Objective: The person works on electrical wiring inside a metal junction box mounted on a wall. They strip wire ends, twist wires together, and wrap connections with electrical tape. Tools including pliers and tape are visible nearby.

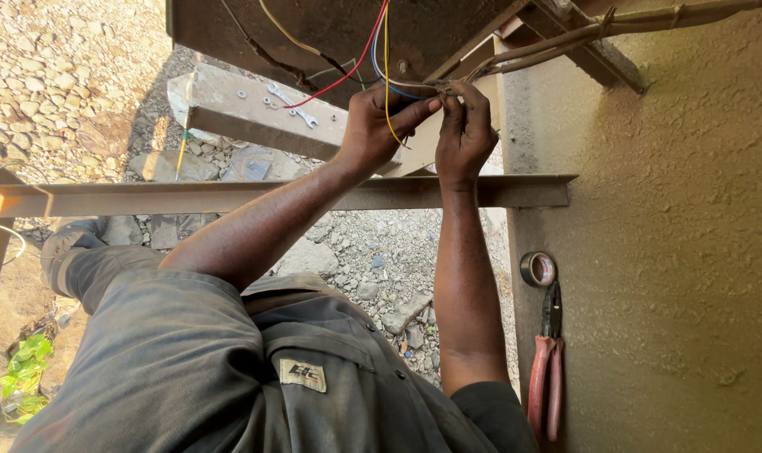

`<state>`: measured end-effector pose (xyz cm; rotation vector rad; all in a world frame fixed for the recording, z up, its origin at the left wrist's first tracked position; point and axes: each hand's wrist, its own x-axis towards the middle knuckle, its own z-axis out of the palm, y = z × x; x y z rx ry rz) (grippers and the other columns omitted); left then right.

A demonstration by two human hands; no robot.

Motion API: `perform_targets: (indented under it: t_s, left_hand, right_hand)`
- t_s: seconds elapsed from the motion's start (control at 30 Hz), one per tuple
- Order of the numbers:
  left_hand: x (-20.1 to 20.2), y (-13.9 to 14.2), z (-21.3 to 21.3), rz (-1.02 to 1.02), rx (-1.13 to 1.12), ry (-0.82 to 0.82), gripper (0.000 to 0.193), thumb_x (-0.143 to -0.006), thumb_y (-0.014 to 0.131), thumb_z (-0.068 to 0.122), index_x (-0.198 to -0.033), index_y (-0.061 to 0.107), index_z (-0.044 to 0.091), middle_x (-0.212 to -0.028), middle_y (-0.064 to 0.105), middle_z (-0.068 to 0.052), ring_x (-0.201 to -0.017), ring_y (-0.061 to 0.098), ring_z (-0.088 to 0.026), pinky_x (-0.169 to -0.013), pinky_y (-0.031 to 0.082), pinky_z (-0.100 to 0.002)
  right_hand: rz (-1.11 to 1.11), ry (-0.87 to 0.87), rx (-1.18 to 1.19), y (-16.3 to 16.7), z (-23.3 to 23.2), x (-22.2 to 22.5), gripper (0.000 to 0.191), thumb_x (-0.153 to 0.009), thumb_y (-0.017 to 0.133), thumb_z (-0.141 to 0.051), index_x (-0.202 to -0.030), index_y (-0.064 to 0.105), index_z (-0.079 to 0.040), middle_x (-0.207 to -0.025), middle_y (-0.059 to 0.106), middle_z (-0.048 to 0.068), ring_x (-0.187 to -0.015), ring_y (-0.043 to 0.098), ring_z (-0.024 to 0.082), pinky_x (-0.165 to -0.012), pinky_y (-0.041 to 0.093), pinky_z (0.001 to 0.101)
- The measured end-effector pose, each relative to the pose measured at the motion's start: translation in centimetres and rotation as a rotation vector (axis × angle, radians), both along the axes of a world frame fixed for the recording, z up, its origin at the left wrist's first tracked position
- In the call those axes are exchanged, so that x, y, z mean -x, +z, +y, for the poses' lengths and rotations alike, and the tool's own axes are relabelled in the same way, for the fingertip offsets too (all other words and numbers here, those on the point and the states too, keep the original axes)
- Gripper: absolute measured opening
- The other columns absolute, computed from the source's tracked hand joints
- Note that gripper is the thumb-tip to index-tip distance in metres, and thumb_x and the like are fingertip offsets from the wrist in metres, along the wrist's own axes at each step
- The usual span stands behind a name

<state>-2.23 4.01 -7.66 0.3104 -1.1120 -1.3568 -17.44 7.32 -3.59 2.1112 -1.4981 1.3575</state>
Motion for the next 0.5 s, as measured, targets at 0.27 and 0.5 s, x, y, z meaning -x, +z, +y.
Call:
perform_targets:
  t_s: [0.27,0.5]
  left_hand:
    - [-0.05,0.20,-0.21,-0.038,0.011,0.006,0.020,-0.099,0.077,0.019,-0.111,0.074,0.003,-0.086,0.074,-0.001,-0.074,0.063,-0.004,-0.062,0.052,-0.023]
    - [-0.10,0.12,-0.19,0.009,0.044,-0.014,0.021,-0.101,0.076,0.018,-0.113,0.070,0.002,-0.097,0.076,-0.003,-0.089,0.068,-0.006,-0.076,0.057,-0.025]
  right_hand:
    - [-0.010,-0.001,-0.013,-0.06,0.24,0.09,0.018,-0.114,0.058,-0.015,-0.129,0.060,-0.006,-0.112,0.076,0.010,-0.100,0.077,0.016,-0.079,0.063,0.0284]
    - [-0.013,-0.009,-0.006,-0.15,0.29,0.12,0.018,-0.113,0.059,-0.017,-0.128,0.061,-0.006,-0.115,0.076,0.010,-0.103,0.077,0.018,-0.083,0.063,0.0297]
